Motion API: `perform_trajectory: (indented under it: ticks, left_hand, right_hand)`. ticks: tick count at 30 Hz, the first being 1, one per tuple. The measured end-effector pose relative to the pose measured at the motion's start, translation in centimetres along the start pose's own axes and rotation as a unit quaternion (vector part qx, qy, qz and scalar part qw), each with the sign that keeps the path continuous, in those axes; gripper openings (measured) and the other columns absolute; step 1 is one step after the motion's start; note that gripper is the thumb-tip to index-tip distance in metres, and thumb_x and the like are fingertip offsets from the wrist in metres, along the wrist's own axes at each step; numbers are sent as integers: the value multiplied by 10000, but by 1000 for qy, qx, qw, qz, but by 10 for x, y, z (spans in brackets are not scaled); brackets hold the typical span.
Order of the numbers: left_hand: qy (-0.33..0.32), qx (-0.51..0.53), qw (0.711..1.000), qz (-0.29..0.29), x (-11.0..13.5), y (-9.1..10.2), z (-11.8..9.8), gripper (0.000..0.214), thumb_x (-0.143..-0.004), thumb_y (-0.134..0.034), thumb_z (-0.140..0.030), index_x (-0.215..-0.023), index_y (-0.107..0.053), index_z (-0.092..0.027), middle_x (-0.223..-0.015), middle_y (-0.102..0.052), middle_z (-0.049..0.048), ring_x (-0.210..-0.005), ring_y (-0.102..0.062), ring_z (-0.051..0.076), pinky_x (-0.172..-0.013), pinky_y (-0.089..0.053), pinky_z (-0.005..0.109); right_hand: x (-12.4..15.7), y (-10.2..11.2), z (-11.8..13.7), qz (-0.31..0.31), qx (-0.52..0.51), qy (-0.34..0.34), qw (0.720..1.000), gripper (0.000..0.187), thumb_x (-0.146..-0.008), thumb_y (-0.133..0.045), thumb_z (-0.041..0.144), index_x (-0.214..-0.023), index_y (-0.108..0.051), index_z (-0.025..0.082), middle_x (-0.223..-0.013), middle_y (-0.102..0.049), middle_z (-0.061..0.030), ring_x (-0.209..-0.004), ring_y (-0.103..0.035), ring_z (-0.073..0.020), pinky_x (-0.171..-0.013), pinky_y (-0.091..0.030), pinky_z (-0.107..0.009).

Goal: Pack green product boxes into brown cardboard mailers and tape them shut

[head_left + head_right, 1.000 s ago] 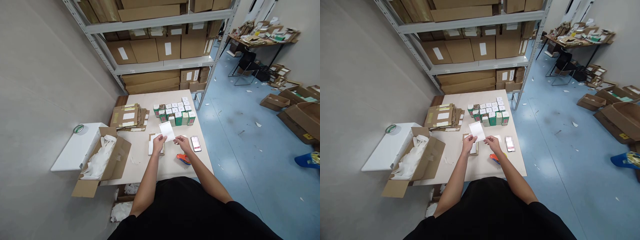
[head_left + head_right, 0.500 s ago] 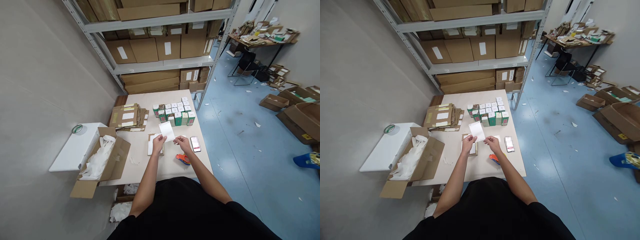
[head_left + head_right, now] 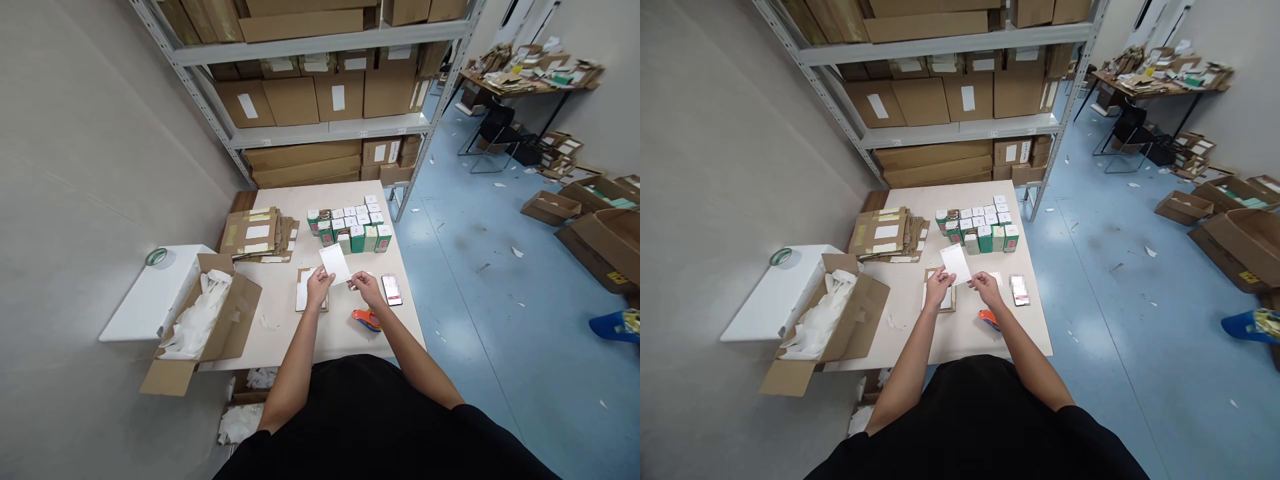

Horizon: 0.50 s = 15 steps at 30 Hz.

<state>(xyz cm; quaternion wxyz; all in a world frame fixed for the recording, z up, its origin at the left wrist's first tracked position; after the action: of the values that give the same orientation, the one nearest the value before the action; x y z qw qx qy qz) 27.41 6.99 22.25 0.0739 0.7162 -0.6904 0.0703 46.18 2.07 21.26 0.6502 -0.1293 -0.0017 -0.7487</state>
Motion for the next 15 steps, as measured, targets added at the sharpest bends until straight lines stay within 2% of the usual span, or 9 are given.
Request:
perform_trajectory:
  ticks: [2, 3, 4, 7, 9, 11, 15]
  left_hand:
    - [-40, -40, 997, -60, 3, 4, -7, 623, -614, -919, -325, -1200, -724, -236, -1191, -716, 97, -1048, -666, 245, -871, -513, 335]
    - [-62, -56, 994, -66, 6, 3, -11, 618, -620, -920, -304, -1205, -729, -250, -1229, -704, 99, -1078, -659, 251, -878, -512, 334]
    - [-77, -68, 994, -45, 8, -1, -14, 561, -639, -915, -302, -1172, -749, -252, -1232, -706, 103, -1089, -659, 258, -881, -515, 336]
    - [-77, -88, 989, 88, 15, -22, -19, 343, -706, -889, -347, -1020, -810, -232, -1116, -762, 114, -1040, -693, 274, -879, -537, 357]
    - [-61, -84, 986, 130, 18, -29, -18, 306, -743, -865, -384, -1000, -825, -223, -1070, -784, 115, -1022, -711, 282, -896, -551, 380]
    - [-55, -67, 989, 123, 18, -30, -19, 304, -784, -826, -431, -998, -831, -216, -1057, -794, 110, -1026, -717, 286, -926, -552, 400]
    - [-63, -45, 994, 75, 13, -22, -19, 355, -821, -765, -534, -943, -834, -209, -979, -798, 75, -1000, -714, 275, -930, -546, 390]
  right_hand:
    - [1, -2, 2, 4, -5, 11, 1000, 248, -808, -703, 479, -832, -677, 234, -923, -744, -39, -865, -692, -199, -803, -523, -336]
    - [1, -3, 4, 6, -9, 16, 1000, 258, -814, -707, 491, -837, -681, 235, -960, -739, -40, -884, -690, -198, -817, -524, -340]
    - [2, -4, 6, 10, -13, 21, 1000, 265, -819, -712, 499, -843, -686, 236, -991, -734, -40, -894, -686, -196, -829, -524, -343]
    - [5, -11, 13, 33, -20, 37, 999, 271, -835, -722, 511, -859, -692, 243, -985, -716, -33, -877, -661, -193, -844, -524, -350]
    - [6, -13, 16, 41, -16, 49, 998, 279, -841, -719, 525, -865, -688, 249, -956, -708, -34, -880, -647, -204, -840, -526, -353]
    - [6, -13, 18, 42, -8, 64, 997, 296, -843, -708, 545, -860, -678, 251, -977, -706, -43, -905, -643, -219, -828, -527, -353]
    - [6, -10, 19, 42, 3, 77, 996, 312, -848, -687, 558, -848, -665, 247, -1130, -705, -68, -940, -642, -225, -814, -526, -350]
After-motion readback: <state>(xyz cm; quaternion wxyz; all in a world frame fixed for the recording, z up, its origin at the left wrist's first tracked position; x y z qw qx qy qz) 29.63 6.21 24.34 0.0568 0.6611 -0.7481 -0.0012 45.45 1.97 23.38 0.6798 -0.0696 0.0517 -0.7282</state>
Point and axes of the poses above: each hand's wrist, its own x-axis away from the middle knuckle, its own y-axis out of the back of the hand, z = x × y, the point moved 5 cm from there along -x, towards the middle knuckle
